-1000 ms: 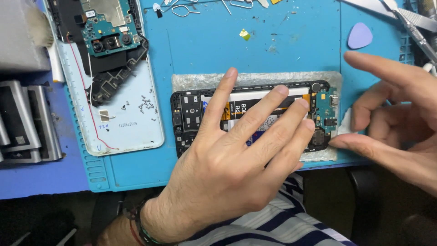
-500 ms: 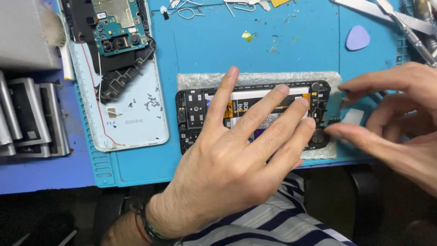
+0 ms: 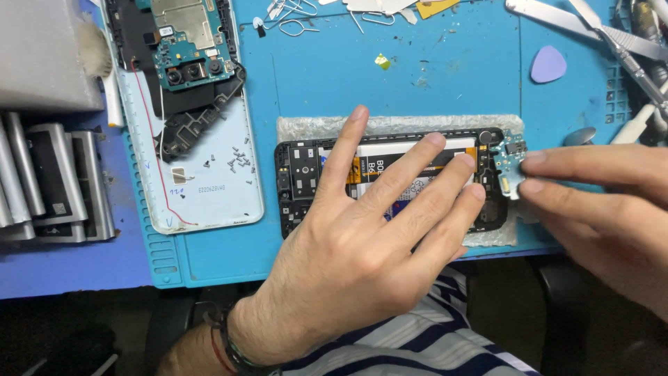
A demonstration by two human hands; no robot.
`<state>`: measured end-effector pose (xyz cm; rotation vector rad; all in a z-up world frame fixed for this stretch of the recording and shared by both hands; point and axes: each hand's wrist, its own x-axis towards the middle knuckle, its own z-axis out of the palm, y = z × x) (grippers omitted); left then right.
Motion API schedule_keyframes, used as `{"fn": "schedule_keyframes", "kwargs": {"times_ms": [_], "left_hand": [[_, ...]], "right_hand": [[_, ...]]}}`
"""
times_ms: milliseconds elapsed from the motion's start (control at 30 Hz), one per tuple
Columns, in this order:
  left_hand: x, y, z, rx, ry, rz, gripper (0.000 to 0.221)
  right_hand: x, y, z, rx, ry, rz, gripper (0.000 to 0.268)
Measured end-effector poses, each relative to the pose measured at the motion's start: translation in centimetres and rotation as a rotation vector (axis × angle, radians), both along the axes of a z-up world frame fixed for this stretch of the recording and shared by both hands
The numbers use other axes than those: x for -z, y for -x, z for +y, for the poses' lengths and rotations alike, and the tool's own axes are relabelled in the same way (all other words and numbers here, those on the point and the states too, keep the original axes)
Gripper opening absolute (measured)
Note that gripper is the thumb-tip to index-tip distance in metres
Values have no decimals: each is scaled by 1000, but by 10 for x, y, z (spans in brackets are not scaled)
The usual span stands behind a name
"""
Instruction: Reassembling the internal components of a mobile phone, including the motherboard and ribbon cables
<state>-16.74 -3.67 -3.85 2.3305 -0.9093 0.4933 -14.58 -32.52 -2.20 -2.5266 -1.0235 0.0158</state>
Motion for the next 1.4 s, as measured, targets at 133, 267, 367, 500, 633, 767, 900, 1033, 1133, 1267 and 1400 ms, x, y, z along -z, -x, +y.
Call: {"fn": "schedule_keyframes", "kwargs": {"times_ms": [133, 267, 367, 500, 633, 767, 900, 1033, 1133, 1267, 1400], "left_hand": [[0, -1, -1, 3, -2, -4, 20], [-1, 0, 0, 1, -13, 9, 20], [-1, 0, 0, 3, -17, 11, 20], [-1, 0, 0, 6, -17, 12, 21], [-1, 0, 0, 6, -14, 2, 21], [-1, -1, -1, 7, -4, 9, 21], [-1, 0, -1, -2, -4, 1, 22], [0, -1, -1, -3, 28, 0, 20], [0, -1, -1, -4, 18, 2, 20], [0, 0, 0, 2, 6, 17, 21], [1, -1, -1, 1, -7, 12, 22]], "right_hand": [[-2, 1, 6, -59, -23, 1, 29], [-9, -2, 7, -147, 27, 23, 37], [-12, -1, 12, -137, 24, 19, 36], [-10, -1, 14, -127, 24, -8, 35], [-14, -7, 15, -167, 19, 33, 37], [-15, -14, 12, -271, 73, -13, 40], [-12, -14, 6, -297, 93, 15, 43], [-12, -17, 9, -311, 103, -24, 40], [-12, -18, 6, -381, 125, -66, 41], [22, -8, -30, -253, 91, -153, 33], [27, -8, -41, -183, 102, -204, 36]]}}
